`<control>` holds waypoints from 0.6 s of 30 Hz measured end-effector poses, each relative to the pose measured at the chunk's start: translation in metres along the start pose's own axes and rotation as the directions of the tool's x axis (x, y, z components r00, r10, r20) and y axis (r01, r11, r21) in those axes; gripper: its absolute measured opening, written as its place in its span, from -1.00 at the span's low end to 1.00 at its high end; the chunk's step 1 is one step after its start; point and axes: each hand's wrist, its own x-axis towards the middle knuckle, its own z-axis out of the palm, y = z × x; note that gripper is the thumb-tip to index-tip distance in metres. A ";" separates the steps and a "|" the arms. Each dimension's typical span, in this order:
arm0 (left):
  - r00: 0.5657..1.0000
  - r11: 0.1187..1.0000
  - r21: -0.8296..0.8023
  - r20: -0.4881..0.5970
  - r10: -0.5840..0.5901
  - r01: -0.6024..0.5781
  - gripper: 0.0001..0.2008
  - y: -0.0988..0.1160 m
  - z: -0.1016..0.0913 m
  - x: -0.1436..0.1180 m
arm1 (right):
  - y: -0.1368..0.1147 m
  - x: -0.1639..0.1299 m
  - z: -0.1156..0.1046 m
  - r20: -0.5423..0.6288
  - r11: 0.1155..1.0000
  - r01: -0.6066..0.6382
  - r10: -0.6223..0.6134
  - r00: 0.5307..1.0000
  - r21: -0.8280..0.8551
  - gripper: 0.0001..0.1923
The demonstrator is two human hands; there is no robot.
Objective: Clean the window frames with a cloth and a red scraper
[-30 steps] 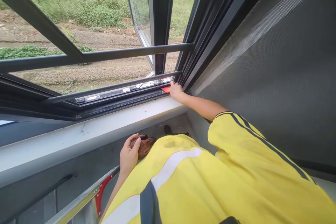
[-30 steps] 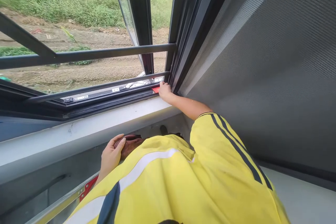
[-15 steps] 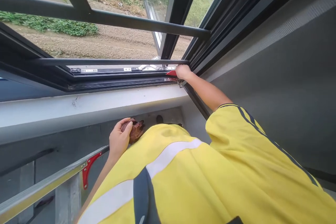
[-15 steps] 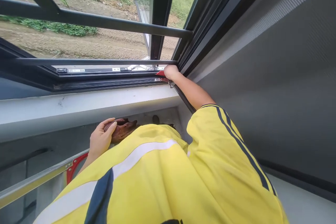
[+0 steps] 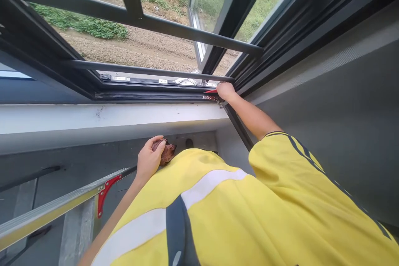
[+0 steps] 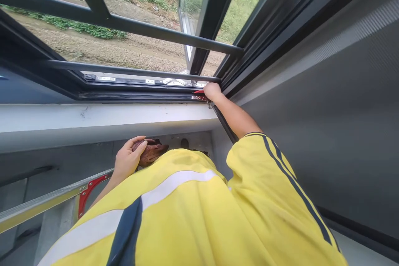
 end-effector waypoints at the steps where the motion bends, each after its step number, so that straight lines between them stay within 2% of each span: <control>1: 1.000 1.000 -0.014 0.010 -0.002 0.003 -0.65 0.000 0.001 0.000 | 0.000 0.000 0.001 0.001 1.000 0.002 -0.002 1.000 -0.011 -0.69; 6: 1.000 0.999 -0.051 0.014 -0.014 0.015 -0.63 0.000 0.000 -0.001 | 0.005 0.001 -0.005 0.077 0.999 -0.028 0.030 0.997 -0.029 -0.72; 9: 1.000 0.998 -0.063 -0.019 -0.016 0.015 -0.63 -0.001 -0.003 -0.003 | 0.008 0.000 -0.007 0.041 0.999 -0.042 0.043 0.998 -0.032 -0.71; 12: 0.999 0.995 -0.090 -0.035 -0.032 0.029 -0.63 0.000 -0.005 -0.004 | 0.006 0.001 -0.003 0.047 0.998 -0.016 0.019 0.999 -0.063 -0.70; 18: 0.997 0.993 -0.109 -0.041 -0.058 0.053 -0.63 0.005 -0.007 -0.005 | 0.006 0.008 -0.005 0.136 0.996 0.033 -0.022 0.990 -0.081 -0.74</control>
